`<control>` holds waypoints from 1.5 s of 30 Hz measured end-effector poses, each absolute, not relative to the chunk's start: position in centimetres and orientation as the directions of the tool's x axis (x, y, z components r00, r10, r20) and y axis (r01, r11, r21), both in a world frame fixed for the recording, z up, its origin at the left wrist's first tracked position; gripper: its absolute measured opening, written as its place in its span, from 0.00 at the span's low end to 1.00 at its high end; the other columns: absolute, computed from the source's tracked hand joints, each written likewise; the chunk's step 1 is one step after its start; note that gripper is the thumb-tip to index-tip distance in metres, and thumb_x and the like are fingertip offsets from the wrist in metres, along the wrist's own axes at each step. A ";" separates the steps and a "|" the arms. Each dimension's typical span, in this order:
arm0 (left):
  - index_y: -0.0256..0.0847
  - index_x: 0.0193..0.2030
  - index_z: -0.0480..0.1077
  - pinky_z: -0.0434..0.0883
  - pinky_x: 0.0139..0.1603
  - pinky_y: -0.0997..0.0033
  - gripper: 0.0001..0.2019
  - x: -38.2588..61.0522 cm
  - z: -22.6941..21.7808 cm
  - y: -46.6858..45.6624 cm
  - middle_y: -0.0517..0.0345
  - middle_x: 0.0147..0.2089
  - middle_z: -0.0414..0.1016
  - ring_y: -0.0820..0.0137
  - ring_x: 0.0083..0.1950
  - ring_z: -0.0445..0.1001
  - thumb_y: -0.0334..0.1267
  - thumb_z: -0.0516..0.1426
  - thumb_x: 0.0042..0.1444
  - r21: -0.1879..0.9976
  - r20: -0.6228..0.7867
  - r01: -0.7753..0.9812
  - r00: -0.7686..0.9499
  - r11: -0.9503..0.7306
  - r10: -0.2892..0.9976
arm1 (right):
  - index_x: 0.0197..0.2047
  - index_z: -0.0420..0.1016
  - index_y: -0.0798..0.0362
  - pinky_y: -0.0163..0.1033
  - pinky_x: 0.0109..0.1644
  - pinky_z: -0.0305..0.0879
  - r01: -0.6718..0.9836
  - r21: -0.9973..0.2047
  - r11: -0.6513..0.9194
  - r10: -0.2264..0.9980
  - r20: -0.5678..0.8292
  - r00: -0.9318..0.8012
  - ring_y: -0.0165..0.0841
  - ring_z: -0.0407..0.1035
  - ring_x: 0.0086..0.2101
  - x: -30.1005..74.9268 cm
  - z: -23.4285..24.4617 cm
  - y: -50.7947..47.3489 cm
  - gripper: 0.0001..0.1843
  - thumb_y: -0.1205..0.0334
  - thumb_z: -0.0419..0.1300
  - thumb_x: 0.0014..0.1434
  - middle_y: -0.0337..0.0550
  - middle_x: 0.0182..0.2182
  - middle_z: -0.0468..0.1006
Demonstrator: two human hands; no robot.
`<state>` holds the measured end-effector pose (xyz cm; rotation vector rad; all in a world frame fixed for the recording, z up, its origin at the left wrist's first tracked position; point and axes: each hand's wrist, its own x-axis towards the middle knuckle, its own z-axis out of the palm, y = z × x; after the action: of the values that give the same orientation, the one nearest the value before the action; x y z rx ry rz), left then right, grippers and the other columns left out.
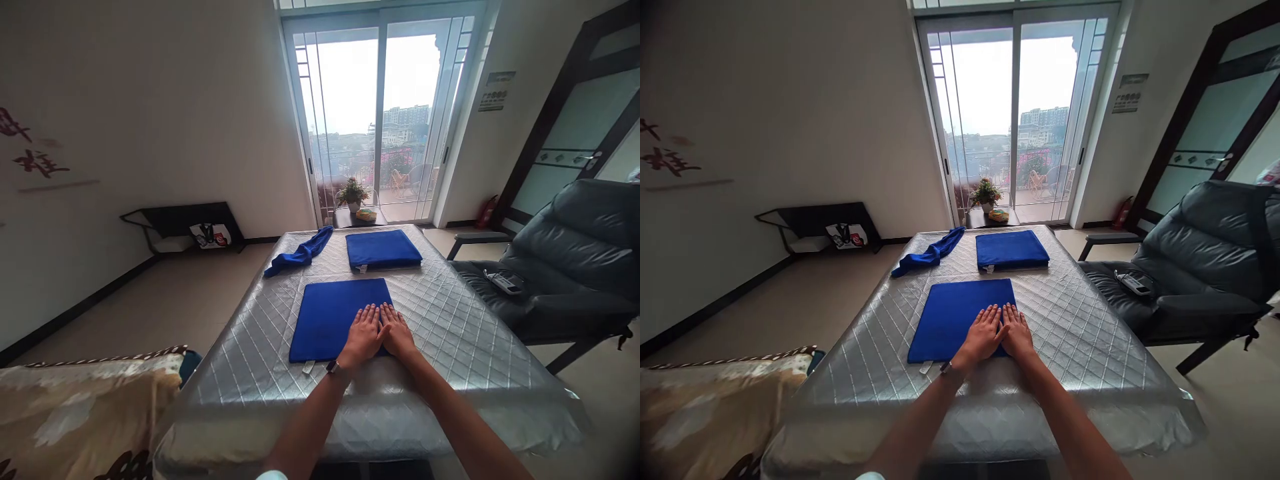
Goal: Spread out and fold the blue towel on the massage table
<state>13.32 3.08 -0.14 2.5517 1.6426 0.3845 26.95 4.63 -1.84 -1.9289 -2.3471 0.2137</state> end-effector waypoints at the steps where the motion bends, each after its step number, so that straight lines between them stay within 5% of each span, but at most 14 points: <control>1: 0.35 0.76 0.51 0.50 0.78 0.55 0.36 13.6 -0.5 3.3 0.48 0.78 0.52 0.62 0.79 0.48 0.55 0.33 0.71 0.204 0.147 0.889 0.387 -0.411 0.910 | 0.77 0.46 0.62 0.46 0.76 0.34 0.968 -0.165 0.191 0.981 -0.014 -0.196 0.37 0.36 0.74 27.0 -1.8 4.6 0.35 0.55 0.37 0.73 0.48 0.76 0.43; 9: 0.41 0.78 0.45 0.47 0.78 0.48 0.37 6.0 -2.2 2.8 0.51 0.79 0.47 0.59 0.80 0.44 0.60 0.32 0.69 0.169 0.058 0.968 0.176 -0.184 0.983 | 0.77 0.45 0.63 0.47 0.76 0.33 0.966 -0.205 0.160 0.986 -0.014 -0.167 0.37 0.36 0.74 26.6 -1.7 4.9 0.36 0.52 0.37 0.73 0.47 0.76 0.43; 15: 0.36 0.78 0.44 0.49 0.77 0.45 0.38 -3.5 -3.4 0.6 0.44 0.79 0.43 0.55 0.80 0.43 0.59 0.33 0.70 0.077 0.082 0.997 -0.018 0.012 0.996 | 0.77 0.44 0.62 0.47 0.76 0.32 0.963 -0.225 0.148 0.986 -0.046 -0.162 0.37 0.35 0.74 26.6 -1.7 4.9 0.37 0.51 0.36 0.73 0.47 0.76 0.42; 22: 0.39 0.79 0.41 0.52 0.76 0.45 0.36 -4.9 -3.7 -0.3 0.43 0.79 0.44 0.56 0.79 0.44 0.58 0.38 0.70 0.106 0.109 0.994 -0.050 0.038 0.993 | 0.77 0.47 0.62 0.47 0.76 0.33 0.970 -0.193 0.146 0.989 0.001 -0.148 0.37 0.38 0.74 26.6 -0.9 4.1 0.35 0.54 0.37 0.73 0.47 0.76 0.45; 26: 0.33 0.78 0.45 0.48 0.77 0.51 0.38 -4.7 -3.3 -0.3 0.41 0.80 0.41 0.58 0.80 0.42 0.58 0.36 0.71 0.097 0.083 0.994 -0.048 0.040 0.995 | 0.77 0.49 0.62 0.48 0.76 0.32 0.970 -0.166 0.180 0.984 0.040 -0.176 0.38 0.37 0.74 27.1 -0.9 1.6 0.35 0.55 0.37 0.73 0.47 0.76 0.45; 32: 0.30 0.77 0.46 0.50 0.76 0.47 0.42 -4.3 -1.7 0.3 0.37 0.78 0.45 0.54 0.79 0.46 0.62 0.36 0.69 0.078 0.047 0.994 -0.081 0.078 0.996 | 0.77 0.44 0.60 0.48 0.76 0.33 0.968 -0.188 0.165 0.983 -0.045 -0.176 0.36 0.35 0.74 27.6 -1.5 -1.3 0.35 0.51 0.36 0.73 0.44 0.76 0.41; 35: 0.27 0.77 0.47 0.49 0.77 0.49 0.42 -0.8 -0.4 0.7 0.37 0.79 0.45 0.55 0.79 0.45 0.62 0.34 0.69 0.091 0.082 0.996 -0.010 0.003 0.997 | 0.78 0.43 0.59 0.47 0.77 0.32 0.970 -0.189 0.155 0.983 -0.066 -0.170 0.36 0.34 0.74 27.4 -1.2 -1.3 0.35 0.51 0.36 0.74 0.43 0.76 0.40; 41: 0.36 0.77 0.50 0.48 0.79 0.57 0.38 10.6 -0.3 0.1 0.51 0.79 0.47 0.64 0.79 0.46 0.59 0.32 0.70 0.154 0.124 0.889 0.416 -0.431 0.901 | 0.78 0.43 0.60 0.48 0.77 0.33 0.968 -0.193 0.161 0.980 -0.083 -0.179 0.37 0.34 0.74 27.5 -0.9 -1.3 0.35 0.53 0.36 0.73 0.44 0.76 0.40; 45: 0.39 0.77 0.47 0.46 0.79 0.55 0.36 12.8 -1.5 -0.6 0.55 0.79 0.46 0.65 0.80 0.42 0.57 0.31 0.71 0.193 0.112 0.855 0.469 -0.482 0.876 | 0.78 0.43 0.59 0.48 0.77 0.32 0.964 -0.196 0.178 0.977 -0.083 -0.197 0.36 0.32 0.74 27.7 -0.9 -1.4 0.35 0.53 0.36 0.73 0.43 0.76 0.39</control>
<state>12.81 -0.63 -1.49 2.5975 1.5359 0.2973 27.68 -1.37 -0.92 -1.9508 -2.3631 0.3153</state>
